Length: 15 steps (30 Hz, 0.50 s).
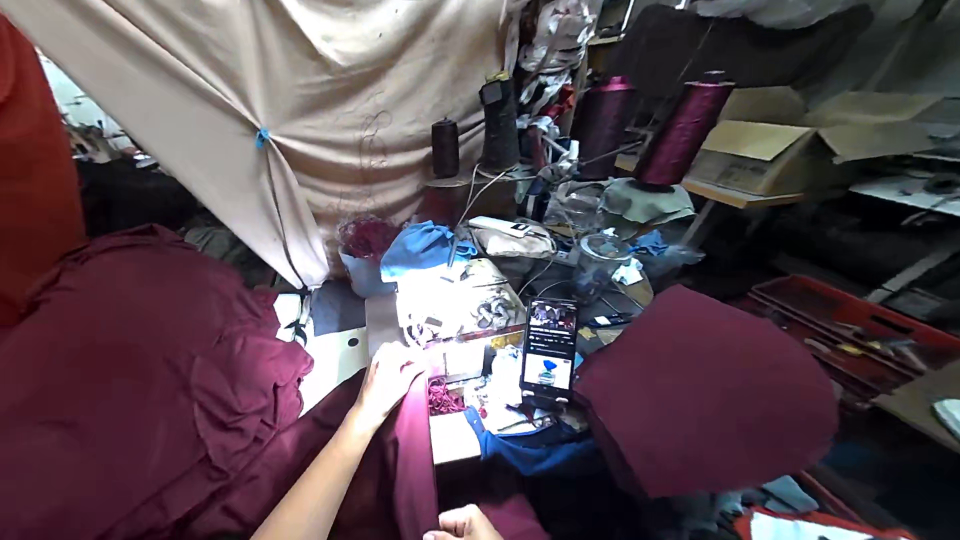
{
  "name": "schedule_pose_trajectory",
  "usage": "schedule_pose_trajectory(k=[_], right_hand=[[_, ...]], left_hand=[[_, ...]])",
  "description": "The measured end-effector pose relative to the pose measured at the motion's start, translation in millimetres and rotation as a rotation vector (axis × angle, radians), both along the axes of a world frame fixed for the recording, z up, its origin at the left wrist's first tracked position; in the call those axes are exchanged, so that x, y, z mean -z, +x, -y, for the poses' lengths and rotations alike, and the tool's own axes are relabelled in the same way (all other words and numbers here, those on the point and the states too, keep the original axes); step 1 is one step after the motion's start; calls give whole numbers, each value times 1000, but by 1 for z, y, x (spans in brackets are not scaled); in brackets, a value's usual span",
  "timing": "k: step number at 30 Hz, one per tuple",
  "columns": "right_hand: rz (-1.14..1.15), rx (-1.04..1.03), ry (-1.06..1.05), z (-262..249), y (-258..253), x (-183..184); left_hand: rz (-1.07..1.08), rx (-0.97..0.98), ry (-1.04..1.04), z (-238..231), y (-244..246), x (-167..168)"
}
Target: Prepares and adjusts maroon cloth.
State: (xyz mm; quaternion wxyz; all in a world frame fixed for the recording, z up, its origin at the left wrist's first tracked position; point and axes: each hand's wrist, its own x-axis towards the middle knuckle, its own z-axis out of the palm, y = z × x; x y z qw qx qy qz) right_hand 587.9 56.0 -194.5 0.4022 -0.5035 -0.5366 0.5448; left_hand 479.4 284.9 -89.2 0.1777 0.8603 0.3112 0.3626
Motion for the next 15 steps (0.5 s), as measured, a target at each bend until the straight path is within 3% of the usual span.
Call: schedule_pose_trajectory(k=[4,10,15], right_hand=[[-31,49,13,-2,-2,1],[-24,59,19,1,3,-5],[-44,67,58,-1,7,-10]], left_hand=[[69,-162,223,9,13,10],[-118,-288,502,41,6,26],[-237,-312,404,54,7,30]])
